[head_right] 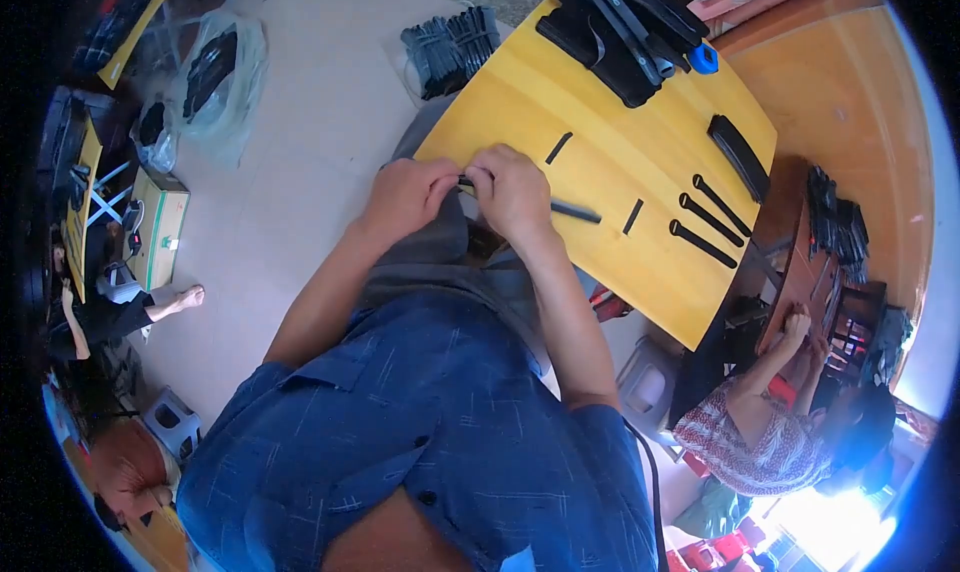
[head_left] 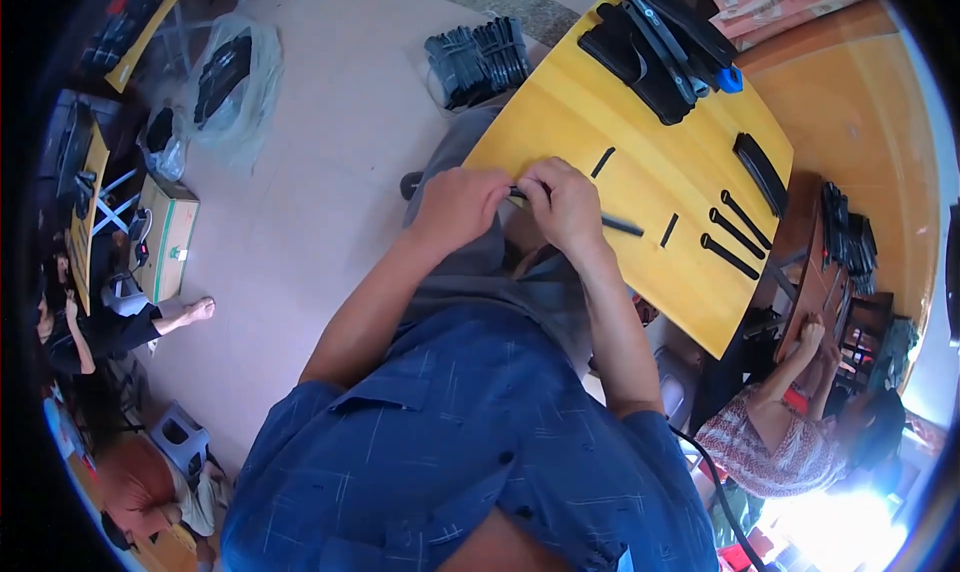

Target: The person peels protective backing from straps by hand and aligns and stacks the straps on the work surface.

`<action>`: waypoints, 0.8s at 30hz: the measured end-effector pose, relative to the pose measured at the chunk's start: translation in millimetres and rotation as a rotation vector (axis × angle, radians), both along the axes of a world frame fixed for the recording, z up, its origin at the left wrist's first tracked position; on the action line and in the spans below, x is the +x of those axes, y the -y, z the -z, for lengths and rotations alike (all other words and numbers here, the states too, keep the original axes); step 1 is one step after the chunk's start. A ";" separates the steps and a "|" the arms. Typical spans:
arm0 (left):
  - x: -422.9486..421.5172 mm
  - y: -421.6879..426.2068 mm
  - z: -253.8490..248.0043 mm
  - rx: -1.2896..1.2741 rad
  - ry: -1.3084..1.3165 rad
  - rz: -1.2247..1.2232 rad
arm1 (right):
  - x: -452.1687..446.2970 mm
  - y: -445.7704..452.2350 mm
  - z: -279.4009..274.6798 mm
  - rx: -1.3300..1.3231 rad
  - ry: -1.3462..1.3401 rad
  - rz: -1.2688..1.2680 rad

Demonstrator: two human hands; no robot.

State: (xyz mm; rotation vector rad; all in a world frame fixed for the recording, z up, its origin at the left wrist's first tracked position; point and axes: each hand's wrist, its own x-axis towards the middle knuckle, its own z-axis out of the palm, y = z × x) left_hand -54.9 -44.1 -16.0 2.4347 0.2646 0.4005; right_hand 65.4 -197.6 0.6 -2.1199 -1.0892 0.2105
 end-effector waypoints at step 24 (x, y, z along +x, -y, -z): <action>-18.0 6.5 5.7 -0.906 -0.095 0.126 | -53.3 10.6 -17.6 0.291 0.104 0.072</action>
